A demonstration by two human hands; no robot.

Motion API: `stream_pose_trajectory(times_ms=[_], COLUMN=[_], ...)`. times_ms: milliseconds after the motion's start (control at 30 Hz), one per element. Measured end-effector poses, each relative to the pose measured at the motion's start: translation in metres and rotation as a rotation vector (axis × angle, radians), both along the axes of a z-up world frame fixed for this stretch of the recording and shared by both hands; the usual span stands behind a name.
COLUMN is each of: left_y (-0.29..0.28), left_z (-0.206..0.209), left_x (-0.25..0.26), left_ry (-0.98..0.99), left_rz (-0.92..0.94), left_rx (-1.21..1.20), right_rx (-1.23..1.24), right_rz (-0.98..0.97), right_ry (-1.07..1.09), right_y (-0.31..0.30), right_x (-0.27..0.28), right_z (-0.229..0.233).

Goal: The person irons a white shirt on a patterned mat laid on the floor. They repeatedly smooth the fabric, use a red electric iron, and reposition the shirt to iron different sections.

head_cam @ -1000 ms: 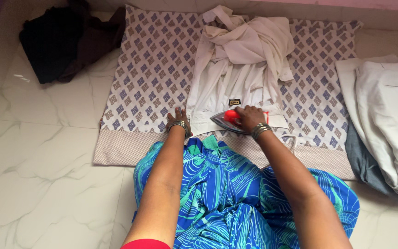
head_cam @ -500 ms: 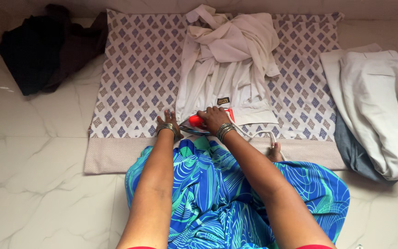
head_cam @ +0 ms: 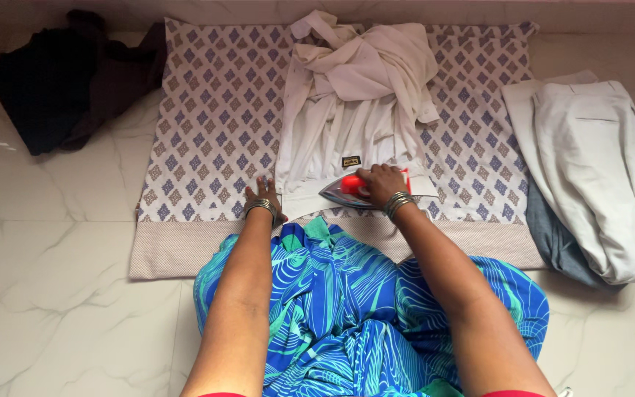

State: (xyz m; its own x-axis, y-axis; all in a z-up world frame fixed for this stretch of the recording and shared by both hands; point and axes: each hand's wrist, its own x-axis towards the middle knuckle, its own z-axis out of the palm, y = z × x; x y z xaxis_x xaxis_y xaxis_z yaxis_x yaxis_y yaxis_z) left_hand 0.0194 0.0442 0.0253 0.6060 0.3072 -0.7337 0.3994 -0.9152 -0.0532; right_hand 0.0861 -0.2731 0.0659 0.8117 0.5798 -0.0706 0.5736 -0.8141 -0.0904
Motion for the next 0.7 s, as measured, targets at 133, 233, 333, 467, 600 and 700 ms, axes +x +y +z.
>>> stream_pose_trajectory(times_ms=[133,233,333,467,600,700], left_y=[-0.001,-0.002,-0.003,-0.004,-0.003,-0.002], left_z=[-0.002,0.002,0.01,0.013,0.006,0.004], left_x=[-0.002,-0.003,-0.001,-0.004,-0.003,0.0], left_ry=[-0.005,-0.013,0.014,0.005,-0.003,-0.006], left_rz=[-0.011,-0.054,0.0,-0.016,-0.085,-0.078], left_rx=[0.006,0.021,-0.003,-0.005,0.031,0.022], right_rx=[-0.052,-0.072,-0.096,-0.122,-0.133,-0.094], right_rz=[-0.069,-0.12,-0.196,-0.263,-0.3,-0.288], right_ry=[-0.036,-0.09,-0.107,-0.131,-0.124,-0.141], right_y=[-0.039,-0.075,-0.107,-0.136,-0.136,-0.133], right_x=[0.014,0.027,0.036,0.044,0.045,0.042], right_z=[-0.004,-0.005,-0.011,-0.022,-0.027,-0.03])
